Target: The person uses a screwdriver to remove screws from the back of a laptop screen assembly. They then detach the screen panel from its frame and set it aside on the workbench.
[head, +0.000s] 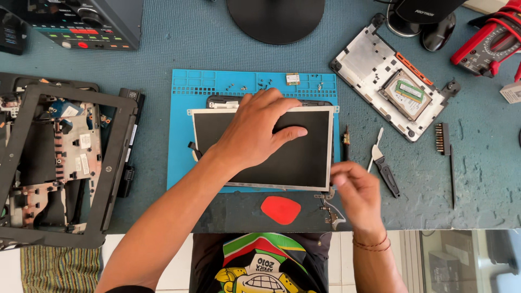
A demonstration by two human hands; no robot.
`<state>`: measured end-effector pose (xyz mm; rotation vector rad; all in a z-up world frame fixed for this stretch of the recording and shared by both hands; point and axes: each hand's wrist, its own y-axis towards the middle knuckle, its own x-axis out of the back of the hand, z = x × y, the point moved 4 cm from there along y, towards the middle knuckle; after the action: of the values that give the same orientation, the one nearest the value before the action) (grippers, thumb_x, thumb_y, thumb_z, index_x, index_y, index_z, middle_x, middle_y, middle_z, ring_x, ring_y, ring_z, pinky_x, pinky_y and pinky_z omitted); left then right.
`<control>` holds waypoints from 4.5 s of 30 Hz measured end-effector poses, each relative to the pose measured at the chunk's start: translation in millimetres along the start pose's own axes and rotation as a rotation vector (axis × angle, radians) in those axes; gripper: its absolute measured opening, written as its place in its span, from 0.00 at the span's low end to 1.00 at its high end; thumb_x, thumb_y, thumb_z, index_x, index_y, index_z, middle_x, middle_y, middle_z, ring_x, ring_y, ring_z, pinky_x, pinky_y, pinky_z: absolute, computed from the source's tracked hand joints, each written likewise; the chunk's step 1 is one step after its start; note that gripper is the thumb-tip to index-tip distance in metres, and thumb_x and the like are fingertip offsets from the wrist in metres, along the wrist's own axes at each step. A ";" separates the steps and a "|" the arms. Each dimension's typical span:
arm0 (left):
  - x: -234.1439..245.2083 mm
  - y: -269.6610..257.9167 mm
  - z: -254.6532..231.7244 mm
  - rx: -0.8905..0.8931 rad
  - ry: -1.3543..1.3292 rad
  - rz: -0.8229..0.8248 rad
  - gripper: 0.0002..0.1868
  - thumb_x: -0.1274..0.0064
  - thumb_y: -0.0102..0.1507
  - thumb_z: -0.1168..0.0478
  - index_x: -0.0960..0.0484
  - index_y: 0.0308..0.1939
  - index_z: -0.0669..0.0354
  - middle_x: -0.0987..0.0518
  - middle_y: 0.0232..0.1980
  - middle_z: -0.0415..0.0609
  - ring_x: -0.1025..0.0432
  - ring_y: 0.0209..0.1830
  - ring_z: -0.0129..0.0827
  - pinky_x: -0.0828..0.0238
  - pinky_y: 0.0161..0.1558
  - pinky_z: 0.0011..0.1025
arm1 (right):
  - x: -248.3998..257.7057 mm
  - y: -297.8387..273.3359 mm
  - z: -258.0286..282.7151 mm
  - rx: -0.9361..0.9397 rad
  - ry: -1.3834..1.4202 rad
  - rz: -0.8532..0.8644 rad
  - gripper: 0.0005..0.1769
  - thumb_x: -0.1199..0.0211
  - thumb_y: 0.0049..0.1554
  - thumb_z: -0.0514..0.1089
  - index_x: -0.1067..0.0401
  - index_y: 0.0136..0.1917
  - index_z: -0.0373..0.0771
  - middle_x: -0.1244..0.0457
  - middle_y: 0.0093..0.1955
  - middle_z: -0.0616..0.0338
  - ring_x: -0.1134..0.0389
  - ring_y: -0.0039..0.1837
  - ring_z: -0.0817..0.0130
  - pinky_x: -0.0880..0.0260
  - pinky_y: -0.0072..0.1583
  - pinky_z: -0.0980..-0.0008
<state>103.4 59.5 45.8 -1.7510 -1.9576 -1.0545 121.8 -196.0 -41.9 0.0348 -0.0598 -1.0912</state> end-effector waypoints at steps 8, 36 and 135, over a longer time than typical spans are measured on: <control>5.7 3.4 -11.3 -0.018 0.002 0.026 0.23 0.45 0.60 0.46 0.24 0.52 0.56 0.32 0.37 0.44 0.34 0.38 0.35 0.45 0.42 0.34 | -14.9 23.9 25.5 -0.006 -0.172 0.073 0.07 0.35 0.49 0.30 0.24 0.44 0.31 0.33 0.39 0.52 0.32 0.44 0.71 0.29 0.45 0.69; 28.0 14.3 7.5 0.143 -0.264 -0.104 0.12 0.40 0.56 0.56 0.18 0.40 0.55 0.26 0.31 0.47 0.27 0.34 0.41 0.34 0.37 0.33 | -96.7 43.0 43.2 -0.147 -0.440 0.625 0.16 0.26 0.43 0.45 0.26 0.32 0.30 0.35 0.25 0.47 0.36 0.20 0.66 0.35 0.24 0.71; 5.7 12.4 32.0 0.054 -0.082 -0.259 0.12 0.41 0.58 0.53 0.22 0.40 0.53 0.36 0.38 0.39 0.39 0.41 0.35 0.49 0.43 0.37 | -136.3 -14.1 14.7 -0.225 -0.188 -0.151 0.05 0.34 0.52 0.38 0.23 0.37 0.34 0.36 0.23 0.56 0.41 0.26 0.82 0.38 0.30 0.80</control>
<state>121.7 85.6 31.6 -1.5656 -2.2888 -1.0122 45.6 -81.5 -32.3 -0.2696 -0.1046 -1.2446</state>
